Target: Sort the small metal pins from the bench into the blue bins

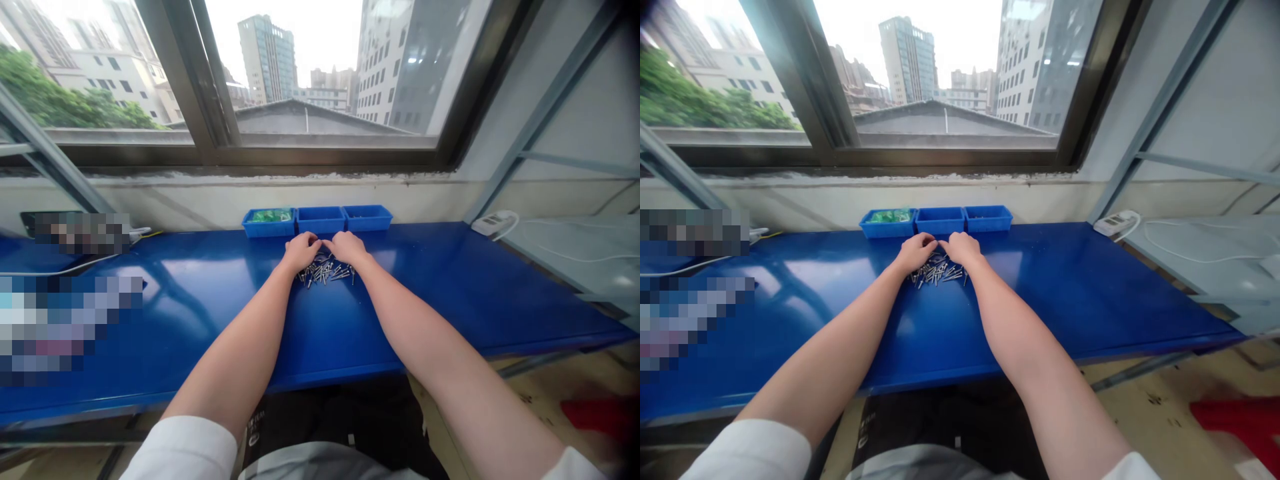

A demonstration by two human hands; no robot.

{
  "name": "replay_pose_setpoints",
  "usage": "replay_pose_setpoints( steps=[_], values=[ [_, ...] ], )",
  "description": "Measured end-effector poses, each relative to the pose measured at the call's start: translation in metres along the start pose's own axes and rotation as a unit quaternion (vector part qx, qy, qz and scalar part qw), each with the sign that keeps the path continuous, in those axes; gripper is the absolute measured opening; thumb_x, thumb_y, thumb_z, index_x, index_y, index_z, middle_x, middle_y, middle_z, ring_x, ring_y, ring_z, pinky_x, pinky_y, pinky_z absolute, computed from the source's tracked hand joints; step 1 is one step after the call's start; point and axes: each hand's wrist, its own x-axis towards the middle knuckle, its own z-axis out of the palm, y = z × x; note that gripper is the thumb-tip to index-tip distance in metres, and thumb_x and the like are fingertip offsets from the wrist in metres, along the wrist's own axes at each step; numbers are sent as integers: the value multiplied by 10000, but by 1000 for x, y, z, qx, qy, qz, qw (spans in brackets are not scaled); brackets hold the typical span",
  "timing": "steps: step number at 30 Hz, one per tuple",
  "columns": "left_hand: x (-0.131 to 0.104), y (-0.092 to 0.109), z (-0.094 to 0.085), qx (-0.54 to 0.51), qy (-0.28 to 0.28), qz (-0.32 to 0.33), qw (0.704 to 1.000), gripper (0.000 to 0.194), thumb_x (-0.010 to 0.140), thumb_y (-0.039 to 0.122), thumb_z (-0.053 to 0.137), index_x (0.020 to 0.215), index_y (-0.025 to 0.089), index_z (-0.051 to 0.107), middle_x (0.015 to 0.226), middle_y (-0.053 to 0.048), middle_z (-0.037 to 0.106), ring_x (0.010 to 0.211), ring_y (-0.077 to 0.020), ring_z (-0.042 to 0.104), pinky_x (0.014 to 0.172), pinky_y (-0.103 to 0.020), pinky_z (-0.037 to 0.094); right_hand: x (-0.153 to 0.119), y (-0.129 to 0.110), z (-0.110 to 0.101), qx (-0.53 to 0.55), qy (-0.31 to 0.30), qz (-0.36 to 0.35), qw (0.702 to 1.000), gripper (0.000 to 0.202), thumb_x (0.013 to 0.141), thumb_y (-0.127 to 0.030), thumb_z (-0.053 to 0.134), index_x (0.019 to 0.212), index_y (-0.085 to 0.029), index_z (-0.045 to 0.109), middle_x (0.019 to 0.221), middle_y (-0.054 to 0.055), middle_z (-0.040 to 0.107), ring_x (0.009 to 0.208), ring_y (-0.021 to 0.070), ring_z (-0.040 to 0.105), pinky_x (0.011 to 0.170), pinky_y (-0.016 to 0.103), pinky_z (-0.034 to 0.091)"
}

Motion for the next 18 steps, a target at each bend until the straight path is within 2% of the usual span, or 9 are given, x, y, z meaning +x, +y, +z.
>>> replay_pose_setpoints(
  steps=[5, 9, 14, 18],
  values=[
    [-3, 2, -3, -26, -9, 25, 999, 334, 852, 467, 469, 982, 245, 683, 1053, -25, 689, 1010, -220, 596, 920, -349, 409, 0, 5, -4, 55, 17, 20, 998, 617, 917, -599, 285, 974, -139, 692, 1023, 184, 680, 988, 277, 624, 803, 327, 453],
    [-8, 5, -8, -37, -29, 70, 996, 341, 820, 519, 509, 828, 263, 734, 1039, -1, 694, 1041, -222, 592, 975, -349, 374, 2, 2, -2, 83, 29, 42, 995, 623, 928, -579, 253, 977, -137, 691, 1027, 185, 678, 1005, 277, 622, 801, 321, 444],
    [-9, 6, -9, -50, -50, 114, 991, 258, 768, 484, 603, 731, 271, 743, 1024, 13, 703, 1018, -206, 606, 974, -339, 379, 1, -2, 0, 100, 37, 51, 993, 600, 938, -532, 250, 995, -118, 681, 1042, 201, 671, 1010, 290, 621, 803, 330, 439],
    [-9, 8, -11, -45, -65, 102, 992, 212, 782, 433, 603, 758, 278, 746, 1036, 16, 704, 1030, -202, 603, 979, -343, 383, 0, -2, 0, 114, 48, 51, 991, 592, 926, -549, 278, 950, -120, 686, 1029, 201, 675, 988, 286, 624, 799, 329, 442]
  ],
)
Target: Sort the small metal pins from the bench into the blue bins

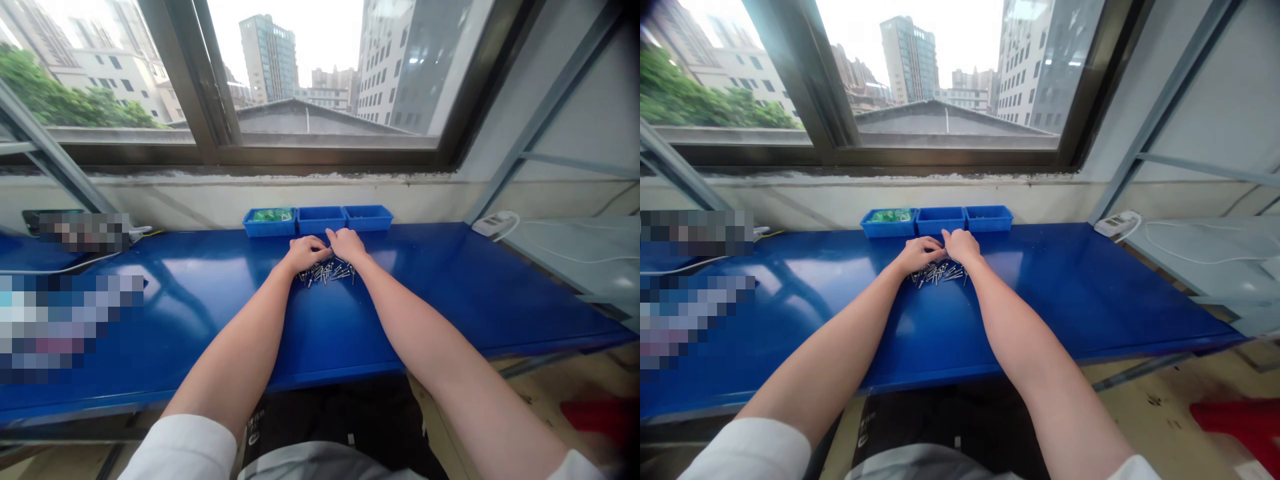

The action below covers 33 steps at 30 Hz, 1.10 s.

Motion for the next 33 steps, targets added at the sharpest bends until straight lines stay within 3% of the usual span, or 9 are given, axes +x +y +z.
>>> replay_pose_setpoints(
  steps=[5, 9, 13, 16, 21, 26, 30, 33],
  values=[
    [1, 0, 0, -17, 20, -22, 999, 210, 803, 402, 581, 759, 268, 737, 1013, 16, 704, 1023, -192, 603, 963, -319, 401, 2, 3, 1, 124, 14, -68, 990, 430, 890, -474, 413, 768, -148, 666, 794, 99, 701, 794, 193, 635, 727, 269, 450],
    [2, -3, 2, -22, 38, -39, 998, 251, 814, 435, 551, 811, 260, 730, 1028, 11, 695, 1038, -195, 590, 950, -312, 408, 4, 7, 0, 306, -20, -119, 944, 217, 750, -350, 587, 720, -140, 632, 657, 29, 656, 577, 116, 557, 583, 224, 433],
    [3, -3, 2, -29, 50, -59, 997, 305, 839, 450, 497, 832, 236, 715, 1034, -2, 694, 1030, -198, 587, 940, -317, 412, 6, 12, -1, 412, -56, -109, 903, 217, 630, -297, 639, 768, -131, 649, 637, 10, 641, 486, 84, 468, 486, 212, 383],
    [3, -2, 3, -32, 50, -60, 996, 310, 847, 444, 478, 815, 232, 701, 1010, -2, 698, 1015, -197, 593, 939, -321, 412, 8, 16, -2, 437, -53, -112, 891, 253, 591, -275, 639, 796, -129, 667, 630, 8, 639, 484, 81, 462, 463, 203, 356],
    [4, -5, 4, -32, 59, -51, 996, 297, 837, 455, 491, 896, 246, 695, 1026, 3, 699, 1021, -201, 592, 935, -317, 416, 10, 16, -4, 420, -30, -92, 902, 291, 649, -307, 571, 850, -131, 687, 696, 40, 674, 545, 112, 529, 506, 218, 410],
    [5, -6, 5, -48, 94, -72, 992, 279, 844, 404, 495, 998, 248, 666, 1013, 2, 703, 994, -190, 607, 921, -312, 423, 21, 19, -8, 363, 80, -91, 924, 389, 714, -307, 528, 1028, -128, 672, 980, 73, 705, 886, 175, 627, 807, 283, 478],
    [5, -4, 5, -31, 81, -90, 992, 256, 851, 374, 491, 996, 250, 662, 1030, -2, 701, 1012, -199, 604, 932, -329, 410, 26, 20, -9, 191, 123, -90, 970, 531, 747, -300, 533, 1260, -166, 563, 1210, 60, 631, 1127, 210, 537, 986, 337, 387],
    [4, -1, 4, -13, 73, -92, 993, 254, 858, 354, 480, 1007, 251, 658, 1048, -6, 700, 1035, -205, 596, 954, -343, 386, 25, 17, -8, 80, 101, -70, 989, 637, 755, -337, 557, 1368, -190, 463, 1300, 54, 572, 1241, 272, 421, 1037, 392, 330]
  ],
)
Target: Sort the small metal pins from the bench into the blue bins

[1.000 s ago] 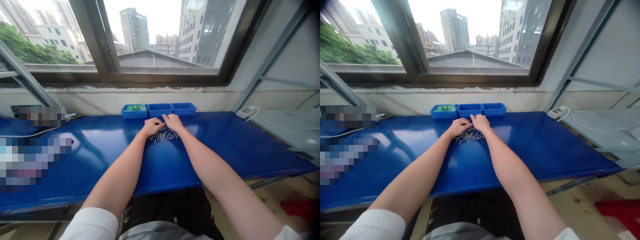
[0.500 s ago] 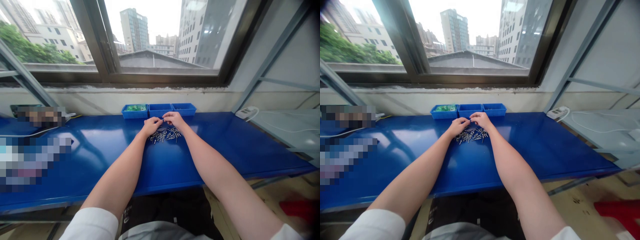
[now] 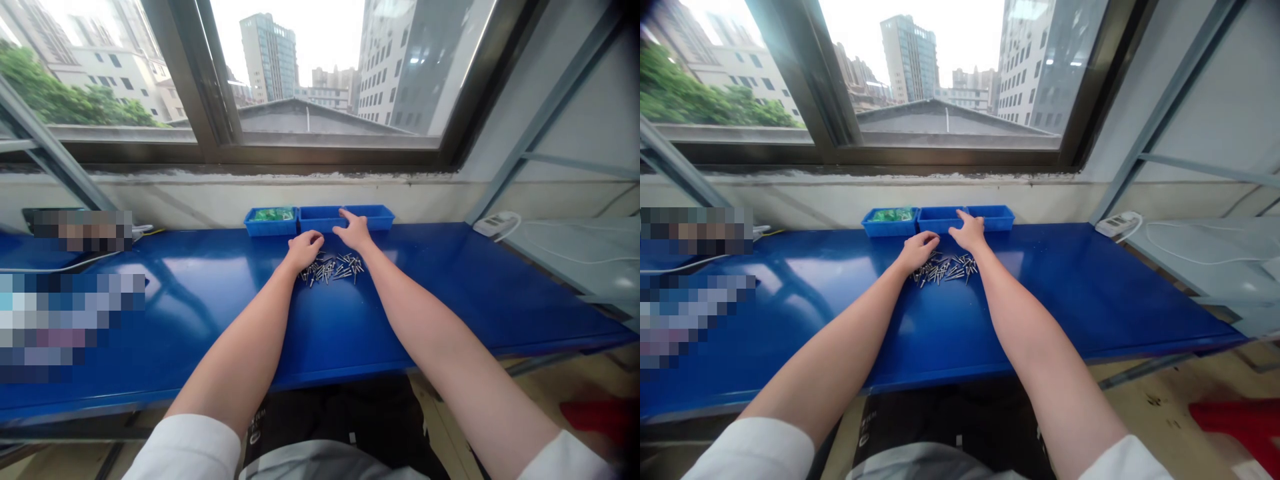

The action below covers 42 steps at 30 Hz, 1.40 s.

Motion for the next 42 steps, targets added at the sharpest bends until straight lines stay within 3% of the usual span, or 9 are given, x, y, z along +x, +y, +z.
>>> replay_pose_setpoints(
  steps=[4, 11, 14, 18, 24, 30, 33, 37, 42],
  values=[
    [-1, 3, 0, 22, -5, 0, 1000, 249, 855, 352, 483, 1005, 255, 656, 1063, -11, 699, 1040, -216, 595, 973, -367, 359, 0, -3, 4, -69, -56, 20, 996, 775, 743, -377, 595, 1451, -211, 329, 1389, 73, 484, 1273, 346, 345, 1009, 440, 345],
    [0, 0, 2, 40, -15, 3, 999, 264, 847, 373, 492, 1025, 261, 651, 1090, -7, 693, 1041, -223, 592, 968, -364, 358, -2, 2, 9, -97, -82, -1, 992, 888, 728, -398, 597, 1493, -234, 176, 1551, 61, 201, 1301, 354, 307, 1009, 459, 330],
    [1, -1, 3, 40, -16, 4, 999, 260, 846, 360, 490, 1027, 266, 652, 1088, -9, 694, 1043, -227, 594, 971, -374, 356, -3, 5, 8, -86, -53, -19, 995, 825, 750, -364, 567, 1477, -183, 221, 1523, 100, 258, 1317, 309, 310, 1038, 439, 289],
    [2, -1, 3, 37, -15, 3, 999, 258, 844, 352, 488, 1017, 262, 656, 1075, -17, 695, 1054, -241, 592, 982, -397, 344, -6, 6, 2, -70, 8, -51, 996, 516, 785, -275, 504, 1280, -129, 503, 1306, 122, 509, 1215, 253, 413, 1048, 387, 285],
    [1, -1, 2, 36, -17, 2, 999, 263, 841, 358, 494, 1021, 258, 658, 1072, -25, 696, 1049, -244, 593, 992, -402, 343, -16, 4, -12, -102, 62, 32, 992, 313, 768, -273, 512, 1036, -156, 623, 1113, 125, 584, 1083, 265, 494, 932, 349, 394],
    [2, -1, 1, 38, -20, 0, 999, 276, 844, 354, 479, 1029, 249, 655, 1091, -33, 688, 1062, -245, 588, 983, -394, 358, -18, 0, -18, -67, -185, 5, 980, 289, 697, -457, 626, 807, -194, 677, 873, 58, 685, 841, 204, 605, 731, 271, 438],
    [2, 0, 1, 41, -23, 4, 999, 280, 849, 367, 465, 1014, 250, 658, 1094, -27, 687, 1068, -240, 585, 977, -385, 363, -20, -8, -22, -58, -264, -6, 963, 331, 638, -503, 686, 771, -200, 678, 834, 37, 697, 770, 187, 613, 623, 249, 425],
    [1, 0, 1, 45, -25, 8, 999, 292, 854, 384, 450, 1005, 248, 660, 1085, -22, 689, 1054, -233, 587, 963, -372, 371, -23, -16, -26, -72, -308, -25, 948, 321, 587, -410, 762, 814, -197, 686, 841, 24, 704, 754, 169, 615, 581, 223, 413],
    [1, -1, 1, 46, -23, 14, 999, 285, 848, 392, 455, 992, 256, 661, 1071, -15, 694, 1046, -233, 590, 958, -375, 369, -26, -18, -25, -39, -305, -56, 950, 270, 658, -304, 731, 898, -183, 703, 870, 30, 708, 786, 160, 620, 619, 209, 429]
  ],
)
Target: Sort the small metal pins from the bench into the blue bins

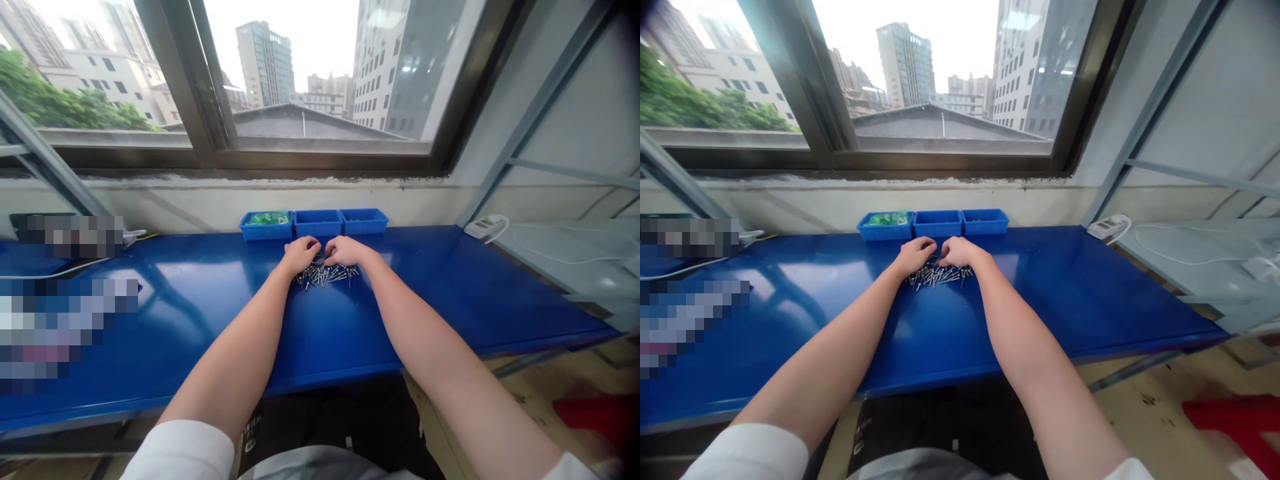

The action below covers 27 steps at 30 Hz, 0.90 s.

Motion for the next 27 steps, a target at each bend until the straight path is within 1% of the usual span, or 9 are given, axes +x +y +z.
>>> replay_pose_setpoints(
  steps=[3, 9, 11, 13, 16, 19, 21, 23, 27],
  values=[
    [-1, 0, 0, -3, -1, -1, 1000, 282, 845, 395, 459, 986, 257, 661, 1067, -13, 696, 1042, -231, 593, 964, -380, 362, 0, -1, 2, 22, 1, -18, 1000, 197, 666, -245, 713, 849, -171, 706, 827, 23, 705, 761, 152, 616, 610, 204, 423],
    [-2, 3, -3, -23, -11, -4, 1000, 309, 835, 453, 477, 982, 256, 663, 1071, -5, 696, 1043, -224, 592, 977, -380, 355, 4, 4, 4, 51, 13, -24, 998, 119, 651, -164, 680, 768, -150, 695, 723, 7, 681, 664, 133, 582, 568, 206, 400],
    [-3, 4, -4, -30, -12, -4, 999, 331, 833, 478, 476, 985, 252, 663, 1073, -6, 695, 1046, -225, 592, 975, -378, 360, 7, 9, 5, 88, 20, -26, 996, 99, 634, -150, 687, 734, -144, 685, 675, 3, 670, 629, 131, 573, 566, 213, 404],
    [-3, 4, -5, -34, -13, -1, 999, 353, 826, 501, 485, 990, 245, 665, 1076, -10, 693, 1049, -227, 591, 981, -376, 358, 10, 14, 7, 155, 43, -24, 987, 104, 618, -153, 706, 714, -139, 667, 643, 5, 663, 600, 130, 568, 574, 225, 419],
    [-5, 3, -5, -35, -14, 15, 999, 398, 796, 553, 522, 1001, 247, 673, 1076, -13, 691, 1048, -237, 591, 991, -387, 351, 16, 21, 10, 268, 129, -20, 954, 147, 616, -205, 736, 676, -139, 618, 596, 10, 646, 552, 118, 553, 565, 235, 432],
    [-6, 2, -4, -23, -15, 38, 999, 405, 773, 586, 543, 981, 275, 697, 1087, -5, 682, 1060, -251, 582, 997, -410, 339, 21, 23, 14, 337, 210, -33, 917, 256, 623, -325, 758, 649, -151, 571, 574, 15, 637, 490, 98, 514, 512, 229, 414],
    [-5, 1, -4, -15, -12, 50, 999, 371, 789, 564, 535, 950, 282, 714, 1084, -5, 678, 1059, -249, 578, 989, -405, 343, 23, 22, 17, 351, 222, -46, 908, 325, 612, -407, 766, 648, -158, 561, 578, 23, 643, 449, 89, 482, 467, 226, 388],
    [-4, 0, -3, -12, -13, 59, 998, 340, 816, 522, 516, 908, 269, 723, 1054, -14, 681, 1035, -238, 585, 961, -385, 367, 24, 19, 20, 347, 224, -49, 910, 365, 600, -454, 770, 645, -164, 553, 579, 28, 645, 421, 86, 461, 434, 226, 364],
    [-2, -2, -1, -8, -13, 55, 998, 307, 860, 431, 463, 837, 238, 701, 977, -27, 691, 969, -221, 600, 924, -377, 380, 25, 16, 23, 325, 236, -38, 915, 343, 634, -452, 746, 650, -171, 550, 591, 22, 650, 416, 88, 466, 432, 230, 366]
  ],
)
